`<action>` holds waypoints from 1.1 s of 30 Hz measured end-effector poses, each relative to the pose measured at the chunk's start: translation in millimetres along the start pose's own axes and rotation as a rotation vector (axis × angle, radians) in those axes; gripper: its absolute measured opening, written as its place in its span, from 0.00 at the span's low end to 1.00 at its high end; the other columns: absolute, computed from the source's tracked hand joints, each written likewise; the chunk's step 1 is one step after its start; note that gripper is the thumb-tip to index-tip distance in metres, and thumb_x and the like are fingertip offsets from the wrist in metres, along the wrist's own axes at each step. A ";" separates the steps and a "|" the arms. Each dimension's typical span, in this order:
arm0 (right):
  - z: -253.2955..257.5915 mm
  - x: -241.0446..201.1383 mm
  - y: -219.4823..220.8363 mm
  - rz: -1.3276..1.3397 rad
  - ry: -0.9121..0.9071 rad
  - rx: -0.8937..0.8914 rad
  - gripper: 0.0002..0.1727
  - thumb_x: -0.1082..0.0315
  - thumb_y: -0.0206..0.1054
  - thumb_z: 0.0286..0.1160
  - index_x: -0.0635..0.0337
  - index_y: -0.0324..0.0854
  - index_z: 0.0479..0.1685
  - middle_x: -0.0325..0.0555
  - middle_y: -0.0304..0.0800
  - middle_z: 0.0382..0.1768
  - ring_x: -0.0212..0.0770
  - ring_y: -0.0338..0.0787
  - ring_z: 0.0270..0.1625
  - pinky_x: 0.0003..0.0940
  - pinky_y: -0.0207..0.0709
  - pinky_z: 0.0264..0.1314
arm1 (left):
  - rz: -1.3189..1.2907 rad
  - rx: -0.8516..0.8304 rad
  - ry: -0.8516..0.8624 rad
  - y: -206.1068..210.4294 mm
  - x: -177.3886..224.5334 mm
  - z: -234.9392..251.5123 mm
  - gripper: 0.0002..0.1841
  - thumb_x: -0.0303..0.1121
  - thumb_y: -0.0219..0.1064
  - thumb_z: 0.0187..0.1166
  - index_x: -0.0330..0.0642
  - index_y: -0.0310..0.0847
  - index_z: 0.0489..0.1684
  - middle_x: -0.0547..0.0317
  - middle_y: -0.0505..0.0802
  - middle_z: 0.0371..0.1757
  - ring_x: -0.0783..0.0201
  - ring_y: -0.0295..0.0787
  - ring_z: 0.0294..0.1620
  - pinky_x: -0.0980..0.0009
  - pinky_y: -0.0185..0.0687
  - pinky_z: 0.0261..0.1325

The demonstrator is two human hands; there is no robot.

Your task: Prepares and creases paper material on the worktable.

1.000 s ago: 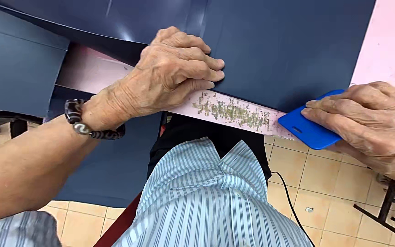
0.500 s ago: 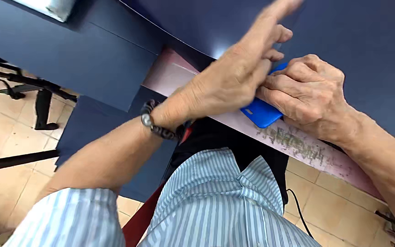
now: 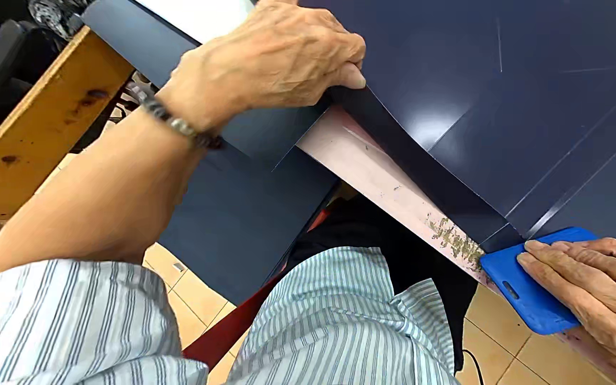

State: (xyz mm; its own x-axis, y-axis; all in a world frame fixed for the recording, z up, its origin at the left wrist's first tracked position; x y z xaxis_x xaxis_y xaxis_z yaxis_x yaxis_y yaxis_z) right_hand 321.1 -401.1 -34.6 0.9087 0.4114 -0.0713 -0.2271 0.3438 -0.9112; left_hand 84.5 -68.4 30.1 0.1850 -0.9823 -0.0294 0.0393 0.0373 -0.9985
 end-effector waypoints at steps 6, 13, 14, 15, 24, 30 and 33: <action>72.0 -4.1 13.8 -0.006 -0.125 -0.046 0.14 0.75 0.54 0.84 0.61 0.86 0.52 0.54 0.94 0.47 0.53 0.90 0.48 0.49 0.75 0.56 | -0.094 -0.096 0.134 35.8 -21.7 28.2 0.24 0.51 0.51 0.87 0.36 0.81 0.47 0.37 0.86 0.56 0.31 0.79 0.69 0.30 0.67 0.66; 174.6 2.9 59.8 0.066 -0.264 0.032 0.13 0.78 0.56 0.79 0.66 0.88 0.46 0.55 0.92 0.41 0.57 0.89 0.42 0.53 0.76 0.47 | -0.122 -0.006 0.126 38.6 -19.2 30.3 0.19 0.46 0.61 0.83 0.35 0.81 0.46 0.40 0.88 0.52 0.36 0.83 0.64 0.43 0.76 0.61; 188.3 4.9 68.1 0.059 -0.274 0.055 0.13 0.79 0.55 0.80 0.65 0.87 0.45 0.56 0.92 0.40 0.58 0.88 0.42 0.53 0.74 0.46 | -0.121 0.032 0.119 36.2 -14.8 28.3 0.18 0.45 0.62 0.83 0.36 0.81 0.47 0.41 0.88 0.52 0.38 0.83 0.64 0.42 0.75 0.63; 200.9 6.7 75.4 0.055 -0.281 0.085 0.13 0.80 0.54 0.80 0.65 0.87 0.45 0.57 0.92 0.40 0.59 0.88 0.42 0.53 0.74 0.46 | -0.118 0.095 0.114 30.9 -7.8 22.2 0.16 0.43 0.62 0.84 0.37 0.82 0.49 0.42 0.89 0.56 0.39 0.83 0.68 0.39 0.69 0.73; 220.0 13.4 93.7 0.035 -0.231 0.080 0.19 0.79 0.53 0.83 0.61 0.88 0.60 0.53 0.92 0.61 0.58 0.87 0.53 0.52 0.71 0.54 | -0.417 0.259 -0.936 20.1 -38.6 -79.7 0.28 0.54 0.61 0.84 0.32 0.86 0.56 0.39 0.92 0.45 0.43 0.90 0.47 0.37 0.80 0.54; 212.1 9.7 90.7 0.135 -0.266 0.085 0.19 0.81 0.53 0.79 0.63 0.88 0.57 0.54 0.93 0.58 0.59 0.88 0.55 0.57 0.72 0.57 | -1.019 0.558 -0.825 36.0 -22.5 -29.5 0.27 0.29 0.80 0.67 0.31 0.73 0.62 0.54 0.93 0.44 0.68 0.94 0.41 0.70 0.92 0.48; 191.9 0.4 80.8 0.184 -0.308 0.088 0.18 0.80 0.56 0.77 0.63 0.90 0.55 0.52 0.94 0.55 0.55 0.89 0.55 0.55 0.73 0.59 | -1.046 0.673 -0.795 34.6 13.4 -39.1 0.23 0.26 0.74 0.72 0.35 0.64 0.56 0.54 0.90 0.36 0.65 0.93 0.31 0.68 0.92 0.36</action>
State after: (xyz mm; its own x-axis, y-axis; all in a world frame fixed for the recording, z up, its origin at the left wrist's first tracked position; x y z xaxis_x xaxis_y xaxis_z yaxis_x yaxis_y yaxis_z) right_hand 235.9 -211.1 -30.4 0.7046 0.7035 -0.0926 -0.4180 0.3060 -0.8554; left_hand 49.9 -87.4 -6.6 0.2551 -0.2674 0.9292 0.8887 -0.3139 -0.3342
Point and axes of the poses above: each hand's wrist, its own z-axis towards the middle knuckle, its own y-axis out of the palm, x = y × z, the point moved 4 cm from there along z, towards the middle knuckle
